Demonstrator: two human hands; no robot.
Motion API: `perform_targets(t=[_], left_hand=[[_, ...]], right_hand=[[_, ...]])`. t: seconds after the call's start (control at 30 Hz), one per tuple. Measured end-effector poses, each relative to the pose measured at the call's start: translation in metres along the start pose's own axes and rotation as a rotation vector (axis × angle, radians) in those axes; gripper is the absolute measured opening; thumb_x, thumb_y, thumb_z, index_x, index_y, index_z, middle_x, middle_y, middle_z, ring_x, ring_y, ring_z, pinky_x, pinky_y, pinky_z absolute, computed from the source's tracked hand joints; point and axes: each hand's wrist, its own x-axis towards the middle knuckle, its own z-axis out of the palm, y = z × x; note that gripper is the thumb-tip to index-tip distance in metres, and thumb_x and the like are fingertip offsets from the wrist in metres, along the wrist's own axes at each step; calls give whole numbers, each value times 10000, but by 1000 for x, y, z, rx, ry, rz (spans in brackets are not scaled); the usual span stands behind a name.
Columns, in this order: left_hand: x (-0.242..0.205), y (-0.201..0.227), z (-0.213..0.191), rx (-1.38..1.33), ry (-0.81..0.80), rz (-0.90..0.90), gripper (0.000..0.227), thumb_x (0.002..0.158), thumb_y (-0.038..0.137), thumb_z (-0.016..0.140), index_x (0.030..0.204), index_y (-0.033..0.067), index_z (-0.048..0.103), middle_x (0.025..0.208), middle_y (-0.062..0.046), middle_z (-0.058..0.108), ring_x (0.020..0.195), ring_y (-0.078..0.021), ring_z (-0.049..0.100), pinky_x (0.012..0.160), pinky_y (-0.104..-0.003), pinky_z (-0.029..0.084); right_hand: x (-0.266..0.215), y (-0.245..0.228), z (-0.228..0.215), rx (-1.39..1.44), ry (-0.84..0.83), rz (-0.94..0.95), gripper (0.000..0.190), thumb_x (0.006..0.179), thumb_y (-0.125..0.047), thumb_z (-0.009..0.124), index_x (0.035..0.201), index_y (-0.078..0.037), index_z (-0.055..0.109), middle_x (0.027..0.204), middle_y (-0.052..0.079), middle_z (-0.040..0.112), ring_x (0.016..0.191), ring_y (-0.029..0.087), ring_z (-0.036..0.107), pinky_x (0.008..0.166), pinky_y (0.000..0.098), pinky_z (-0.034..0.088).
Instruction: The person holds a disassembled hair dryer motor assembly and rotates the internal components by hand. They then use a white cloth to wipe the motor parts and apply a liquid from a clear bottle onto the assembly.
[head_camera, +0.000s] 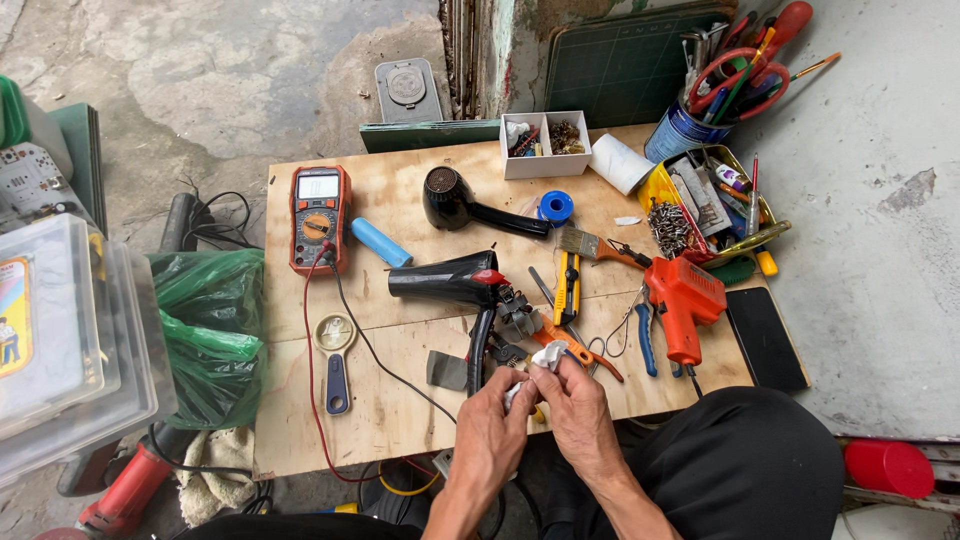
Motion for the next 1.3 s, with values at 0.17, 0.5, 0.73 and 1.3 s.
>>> perform_targets(t=[0.17,0.5,0.73,1.3], left_hand=[[-6,3,26,108,263,335,97,1104,219,640,1087,167,720,843,-21,706,735,-189,617,660,-365,548],[-5,34,66,-87,295,342,190,1093,283,668,1152,169,808,974,-28,783,882,-210,694,814,-368,534],[95,45,103,-94,235,185,442,1106,380,552,1330,105,815,1086,-140,800,976,-279,730,867,-440,541],[48,5,59,-776,477,-416,458,1015,187,697,1457,72,732,1450,-80,809,1291,-164,764,1113,-286,596]], right_hand=[[2,2,8,543,101,190,254,1072,-138,700,1194,67,789,1014,136,768,918,205,704,858,347,615],[19,-34,-56,698,406,142,165,1140,-85,659,1235,45,693,825,186,704,738,313,693,774,446,603],[12,-49,-77,641,438,98,225,1138,-121,619,1241,70,677,1002,265,761,912,318,751,795,364,580],[54,-60,-32,381,252,113,197,1040,-7,726,1222,7,654,1021,245,843,798,254,794,703,306,637]])
